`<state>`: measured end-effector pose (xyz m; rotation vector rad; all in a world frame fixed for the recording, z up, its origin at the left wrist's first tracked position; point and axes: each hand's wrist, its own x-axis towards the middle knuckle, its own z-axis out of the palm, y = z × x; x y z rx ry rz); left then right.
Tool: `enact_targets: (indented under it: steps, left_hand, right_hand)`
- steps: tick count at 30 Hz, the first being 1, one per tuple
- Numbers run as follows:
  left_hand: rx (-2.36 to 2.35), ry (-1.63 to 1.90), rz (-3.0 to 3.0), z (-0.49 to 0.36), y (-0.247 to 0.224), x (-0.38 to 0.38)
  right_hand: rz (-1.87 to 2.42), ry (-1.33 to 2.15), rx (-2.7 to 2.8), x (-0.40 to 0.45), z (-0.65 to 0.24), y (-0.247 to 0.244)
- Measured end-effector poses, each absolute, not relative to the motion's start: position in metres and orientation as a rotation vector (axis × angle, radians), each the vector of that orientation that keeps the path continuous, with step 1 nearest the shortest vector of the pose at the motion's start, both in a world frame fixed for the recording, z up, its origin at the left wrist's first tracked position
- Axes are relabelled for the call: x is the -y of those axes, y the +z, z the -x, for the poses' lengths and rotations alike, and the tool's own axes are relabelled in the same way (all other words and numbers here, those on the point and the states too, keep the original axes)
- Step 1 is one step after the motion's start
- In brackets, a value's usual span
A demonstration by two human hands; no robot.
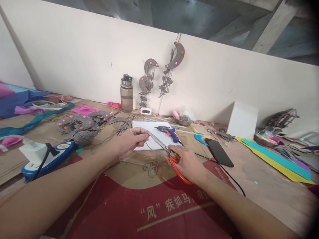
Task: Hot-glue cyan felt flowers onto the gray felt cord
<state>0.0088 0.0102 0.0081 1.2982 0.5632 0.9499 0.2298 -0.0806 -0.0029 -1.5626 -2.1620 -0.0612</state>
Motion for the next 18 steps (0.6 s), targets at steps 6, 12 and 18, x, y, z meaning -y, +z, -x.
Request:
enact_targets:
  steps: [6,12,18]
  left_hand:
    - [-0.577,0.965,-1.264,-0.010,0.008,-0.011]
    - [-0.619,0.991,-1.250,-0.009,0.007,-0.015]
    - [-0.651,1.000,-1.214,-0.009,0.000,-0.021]
  right_hand:
    - [1.542,-0.056,2.148,0.082,-0.229,-0.001]
    - [1.501,0.039,2.092,0.085,-0.230,0.009]
    - [1.787,-0.034,1.859,0.075,-0.258,0.031]
